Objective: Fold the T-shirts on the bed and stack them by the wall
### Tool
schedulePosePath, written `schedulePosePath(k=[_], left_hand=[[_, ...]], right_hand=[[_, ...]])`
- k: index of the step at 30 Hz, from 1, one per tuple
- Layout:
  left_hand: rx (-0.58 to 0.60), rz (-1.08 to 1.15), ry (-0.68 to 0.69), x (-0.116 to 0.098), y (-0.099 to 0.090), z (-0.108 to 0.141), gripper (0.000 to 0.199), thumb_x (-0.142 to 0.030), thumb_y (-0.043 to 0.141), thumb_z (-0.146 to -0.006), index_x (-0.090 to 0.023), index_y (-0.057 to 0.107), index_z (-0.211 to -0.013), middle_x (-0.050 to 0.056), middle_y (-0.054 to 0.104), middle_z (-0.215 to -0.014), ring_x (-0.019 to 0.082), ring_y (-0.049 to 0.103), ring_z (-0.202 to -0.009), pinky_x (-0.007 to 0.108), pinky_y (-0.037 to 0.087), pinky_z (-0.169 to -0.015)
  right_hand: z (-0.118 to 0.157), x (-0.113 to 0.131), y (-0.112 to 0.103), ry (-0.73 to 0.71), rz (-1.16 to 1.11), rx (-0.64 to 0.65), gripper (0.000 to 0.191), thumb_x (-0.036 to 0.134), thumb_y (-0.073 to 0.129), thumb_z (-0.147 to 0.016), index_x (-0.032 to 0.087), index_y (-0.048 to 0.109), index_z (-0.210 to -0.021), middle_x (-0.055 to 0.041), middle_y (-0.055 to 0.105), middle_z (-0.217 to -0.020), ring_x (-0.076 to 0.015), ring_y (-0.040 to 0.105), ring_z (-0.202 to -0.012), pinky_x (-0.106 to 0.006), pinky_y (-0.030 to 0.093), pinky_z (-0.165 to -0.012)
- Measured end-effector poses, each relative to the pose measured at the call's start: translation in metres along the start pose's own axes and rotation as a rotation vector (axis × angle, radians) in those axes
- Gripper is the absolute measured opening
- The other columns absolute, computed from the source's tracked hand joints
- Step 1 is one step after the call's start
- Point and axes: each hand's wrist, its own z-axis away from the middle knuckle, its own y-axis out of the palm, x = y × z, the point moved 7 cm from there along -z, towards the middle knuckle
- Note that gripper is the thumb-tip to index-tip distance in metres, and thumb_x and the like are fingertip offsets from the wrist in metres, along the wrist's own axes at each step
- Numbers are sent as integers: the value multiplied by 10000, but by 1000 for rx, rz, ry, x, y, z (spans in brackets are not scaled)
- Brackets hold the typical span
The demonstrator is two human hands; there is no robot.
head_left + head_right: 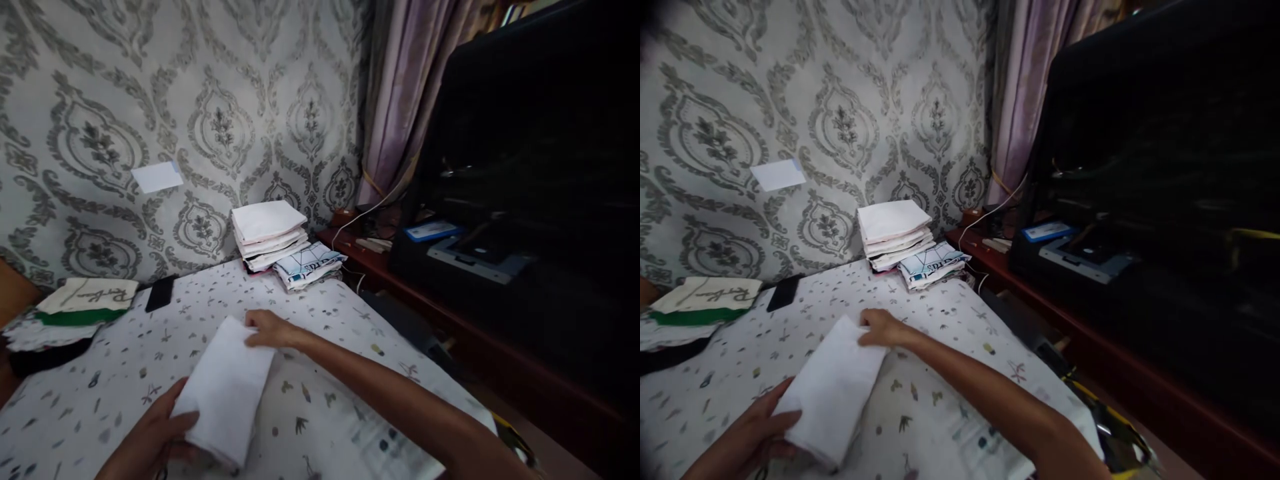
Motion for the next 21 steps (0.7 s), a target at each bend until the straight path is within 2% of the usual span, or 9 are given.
schedulePosePath(k=[2, 4, 8, 12, 14, 16, 18, 21], left_hand=[[0, -19, 81, -31, 20, -14, 809, -353, 903, -547, -257, 585, -1284, 96, 709, -1174, 261, 708, -826, 307, 595, -559], [57, -35, 165, -65, 53, -33, 692, -319, 883, -582, -220, 623, -1217, 89, 727, -1076, 219, 691, -755, 275, 574, -540], [190, 11, 349, -134, 135, -83, 437, -197, 812, -591, -167, 675, -1005, 17, 686, -762, 129, 606, -577, 198, 477, -453], [139, 11, 466, -192, 198, -141, 246, -145, 716, -634, -163, 616, -858, -23, 617, -646, 88, 539, -488, 188, 432, -446], [114, -18, 485, -211, 221, -170, 160, -142, 674, -662, -168, 564, -775, -33, 583, -602, 87, 529, -476, 192, 427, -456], [93, -57, 491, -221, 236, -197, 145, -144, 660, -670, -176, 527, -719, -40, 553, -567, 92, 524, -468, 200, 419, -461], [65, -116, 499, -222, 245, -222, 156, -149, 666, -664, -182, 515, -692, -48, 522, -534, 100, 515, -453, 206, 394, -448], [14, -217, 526, -213, 247, -251, 134, -163, 659, -668, -185, 536, -717, -68, 479, -509, 109, 492, -436, 210, 359, -434]], right_hand=[[11, -17, -37, 26, -119, -140, 192, 201, 689, -701, 212, 514, -779, 44, 572, -781, -145, 540, -738, -229, 405, -622], [22, -37, -80, 74, -156, -298, 161, 216, 653, -716, 213, 503, -778, 44, 561, -760, -144, 530, -714, -235, 404, -617], [38, -79, -170, 258, 37, -640, 158, 209, 659, -670, 206, 516, -736, 36, 574, -737, -150, 534, -723, -241, 410, -641], [34, -124, -235, 446, 110, -811, 108, 222, 612, -705, 194, 545, -785, 9, 607, -784, -161, 556, -737, -245, 413, -634], [29, -145, -257, 534, 144, -860, 109, 210, 602, -708, 181, 567, -806, -15, 629, -821, -172, 572, -764, -249, 413, -641], [24, -165, -270, 608, 183, -878, 117, 194, 600, -710, 173, 594, -826, -32, 652, -859, -180, 589, -800, -251, 418, -656], [21, -182, -274, 659, 224, -865, 136, 176, 595, -718, 176, 622, -851, -33, 670, -886, -182, 603, -831, -250, 429, -681], [22, -199, -266, 708, 286, -809, 173, 156, 600, -733, 192, 656, -893, -33, 690, -920, -189, 619, -873, -262, 445, -735]])
